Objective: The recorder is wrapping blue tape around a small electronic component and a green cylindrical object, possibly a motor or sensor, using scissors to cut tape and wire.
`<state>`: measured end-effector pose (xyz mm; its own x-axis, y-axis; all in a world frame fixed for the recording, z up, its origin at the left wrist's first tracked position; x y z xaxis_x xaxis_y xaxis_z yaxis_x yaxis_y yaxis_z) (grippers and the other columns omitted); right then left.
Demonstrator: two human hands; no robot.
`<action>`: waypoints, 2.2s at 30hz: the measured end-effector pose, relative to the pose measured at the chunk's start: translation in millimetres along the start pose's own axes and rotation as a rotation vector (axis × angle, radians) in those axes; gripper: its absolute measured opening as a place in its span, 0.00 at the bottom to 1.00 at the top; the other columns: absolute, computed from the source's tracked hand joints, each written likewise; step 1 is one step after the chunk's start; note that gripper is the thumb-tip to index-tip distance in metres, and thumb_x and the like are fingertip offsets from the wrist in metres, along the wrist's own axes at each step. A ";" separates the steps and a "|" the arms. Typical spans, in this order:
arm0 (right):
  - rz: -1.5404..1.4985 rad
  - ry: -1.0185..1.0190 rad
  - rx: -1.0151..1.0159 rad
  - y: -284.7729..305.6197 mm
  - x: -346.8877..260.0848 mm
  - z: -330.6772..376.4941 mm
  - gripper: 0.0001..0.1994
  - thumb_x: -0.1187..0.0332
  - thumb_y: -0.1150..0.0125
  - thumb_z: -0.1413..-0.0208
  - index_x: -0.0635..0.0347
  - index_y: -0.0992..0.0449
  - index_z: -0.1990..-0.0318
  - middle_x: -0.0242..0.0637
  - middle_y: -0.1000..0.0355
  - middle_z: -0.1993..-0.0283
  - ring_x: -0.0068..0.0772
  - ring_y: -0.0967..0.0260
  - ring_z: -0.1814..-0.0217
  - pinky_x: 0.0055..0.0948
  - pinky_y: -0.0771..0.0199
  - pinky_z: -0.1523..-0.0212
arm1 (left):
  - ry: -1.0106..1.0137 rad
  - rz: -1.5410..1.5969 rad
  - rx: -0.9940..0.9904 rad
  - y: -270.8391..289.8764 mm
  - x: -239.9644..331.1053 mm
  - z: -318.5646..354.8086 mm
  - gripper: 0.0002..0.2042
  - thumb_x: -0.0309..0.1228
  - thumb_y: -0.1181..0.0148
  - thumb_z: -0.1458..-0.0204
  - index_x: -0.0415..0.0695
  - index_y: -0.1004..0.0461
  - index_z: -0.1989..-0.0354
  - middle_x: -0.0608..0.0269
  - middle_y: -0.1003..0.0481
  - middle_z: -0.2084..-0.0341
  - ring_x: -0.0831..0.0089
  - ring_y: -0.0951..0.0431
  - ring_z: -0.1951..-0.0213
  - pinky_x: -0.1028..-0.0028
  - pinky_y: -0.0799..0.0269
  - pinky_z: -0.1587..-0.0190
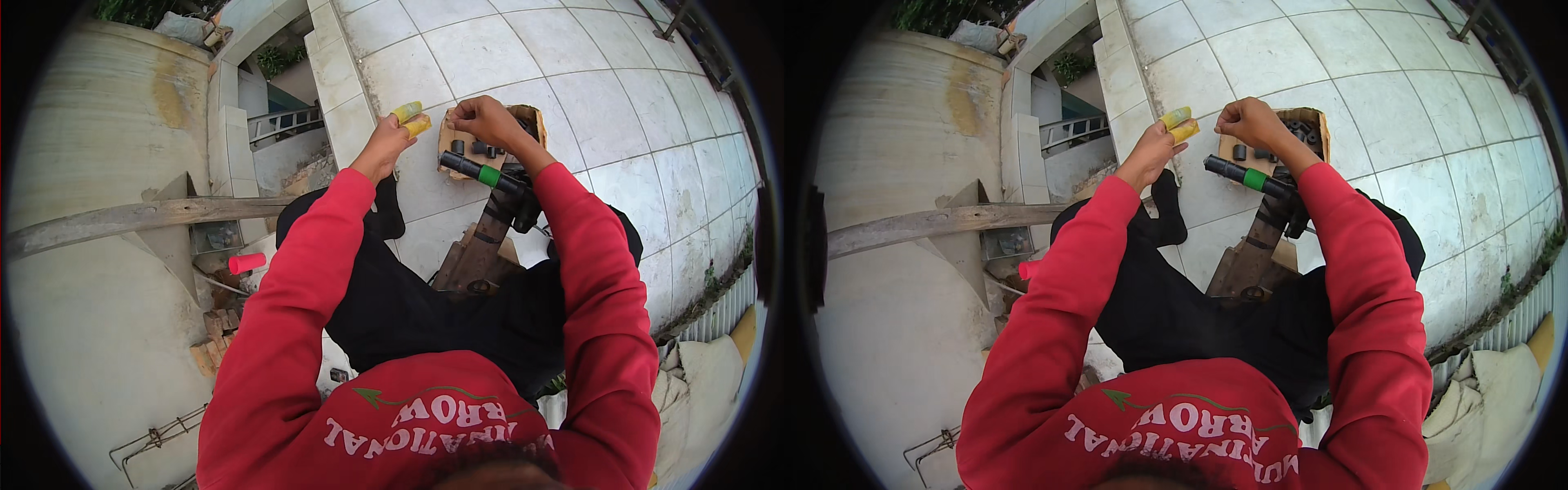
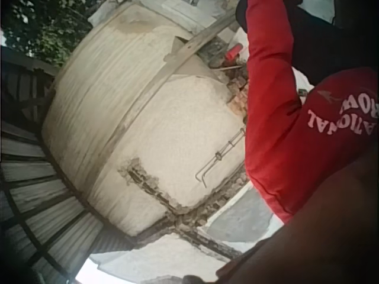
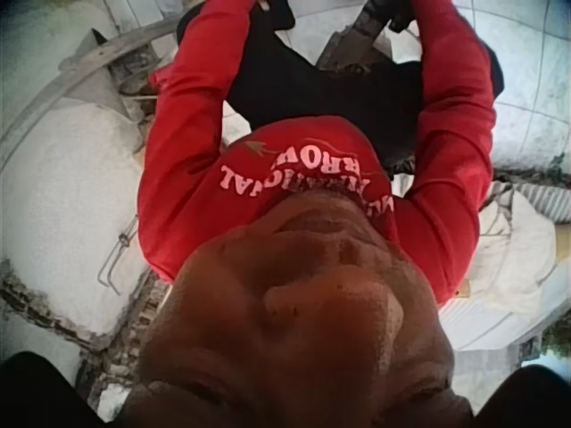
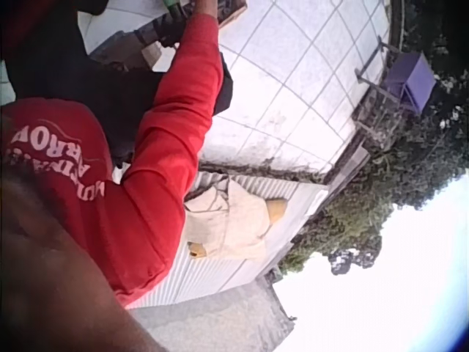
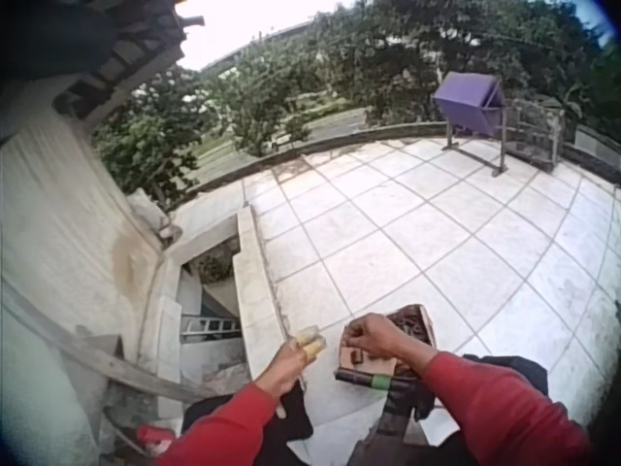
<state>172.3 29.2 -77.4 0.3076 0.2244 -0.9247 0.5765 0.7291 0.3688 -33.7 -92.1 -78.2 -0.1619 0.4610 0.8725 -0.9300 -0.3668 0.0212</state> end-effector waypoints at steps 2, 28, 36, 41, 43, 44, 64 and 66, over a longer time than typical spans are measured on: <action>-0.031 -0.017 -0.010 2.7 -20.8 4.8 0.09 0.67 0.30 0.40 0.65 0.17 0.61 0.33 0.19 0.66 0.21 0.25 0.64 0.25 0.25 0.57 | -0.136 -0.112 -0.347 -14.1 38.8 34.8 0.21 0.25 0.41 0.36 0.38 0.30 0.35 0.60 0.24 0.40 0.74 0.26 0.39 0.73 0.31 0.37; -0.203 -0.111 0.437 -168.5 -46.8 147.5 0.31 0.62 0.37 0.33 0.67 0.36 0.28 0.50 0.37 0.25 0.34 0.40 0.24 0.35 0.44 0.24 | -0.385 -0.417 -0.126 9.8 11.5 67.2 0.17 0.20 0.33 0.43 0.29 0.23 0.46 0.53 0.17 0.54 0.72 0.17 0.52 0.75 0.23 0.47; -0.518 -0.112 0.409 -145.5 -51.5 125.1 0.19 0.63 0.35 0.33 0.69 0.22 0.43 0.42 0.20 0.47 0.26 0.26 0.44 0.29 0.31 0.39 | -0.271 -0.162 -0.173 -5.6 28.1 93.1 0.15 0.22 0.31 0.44 0.32 0.21 0.48 0.58 0.17 0.57 0.76 0.18 0.56 0.75 0.22 0.53; -0.488 -0.180 0.514 -127.2 -69.7 140.7 0.16 0.64 0.36 0.32 0.67 0.18 0.46 0.32 0.18 0.62 0.15 0.27 0.62 0.19 0.28 0.57 | -0.264 -0.120 -0.256 -22.4 45.5 84.3 0.17 0.24 0.31 0.43 0.34 0.21 0.46 0.60 0.17 0.54 0.77 0.19 0.53 0.76 0.24 0.49; -0.480 -0.163 0.529 -122.8 -65.2 146.4 0.16 0.65 0.37 0.32 0.68 0.19 0.43 0.32 0.18 0.64 0.16 0.25 0.62 0.20 0.26 0.57 | -0.263 -0.121 -0.280 -30.1 48.2 73.3 0.17 0.25 0.30 0.43 0.35 0.21 0.45 0.61 0.17 0.54 0.78 0.19 0.53 0.76 0.25 0.48; -0.559 -0.166 0.564 -119.3 -69.5 150.2 0.17 0.67 0.38 0.31 0.68 0.21 0.41 0.32 0.18 0.64 0.17 0.24 0.62 0.20 0.25 0.56 | -0.266 -0.110 -0.346 -36.9 49.7 70.2 0.17 0.24 0.31 0.43 0.34 0.21 0.45 0.59 0.16 0.55 0.77 0.18 0.53 0.76 0.23 0.49; -0.706 -0.197 0.732 -104.2 -45.0 157.7 0.07 0.71 0.33 0.36 0.65 0.19 0.57 0.30 0.20 0.66 0.16 0.26 0.68 0.19 0.25 0.65 | 0.412 0.399 -0.946 -69.5 -41.2 -22.0 0.21 0.30 0.37 0.36 0.44 0.29 0.36 0.55 0.22 0.45 0.68 0.18 0.48 0.70 0.21 0.42; -0.664 -0.143 0.733 -107.3 -43.6 155.8 0.06 0.72 0.33 0.37 0.67 0.19 0.58 0.29 0.20 0.67 0.15 0.27 0.67 0.18 0.27 0.62 | 0.332 0.468 -0.932 -68.2 -62.0 -12.0 0.21 0.31 0.37 0.37 0.44 0.30 0.36 0.55 0.22 0.44 0.68 0.18 0.48 0.68 0.21 0.42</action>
<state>214.9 -159.5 -61.9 -0.1859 -0.1989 -0.9622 0.9744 0.0889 -0.2067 35.8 -86.1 -139.6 -0.5150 0.6812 0.5204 -0.6153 0.1289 -0.7777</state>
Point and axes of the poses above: each hand's wrist, its own z-axis away from the middle knuckle, its own y-axis out of the back of the hand, x = y × z, the point moved 2 cm from there along -z, towards the middle knuckle
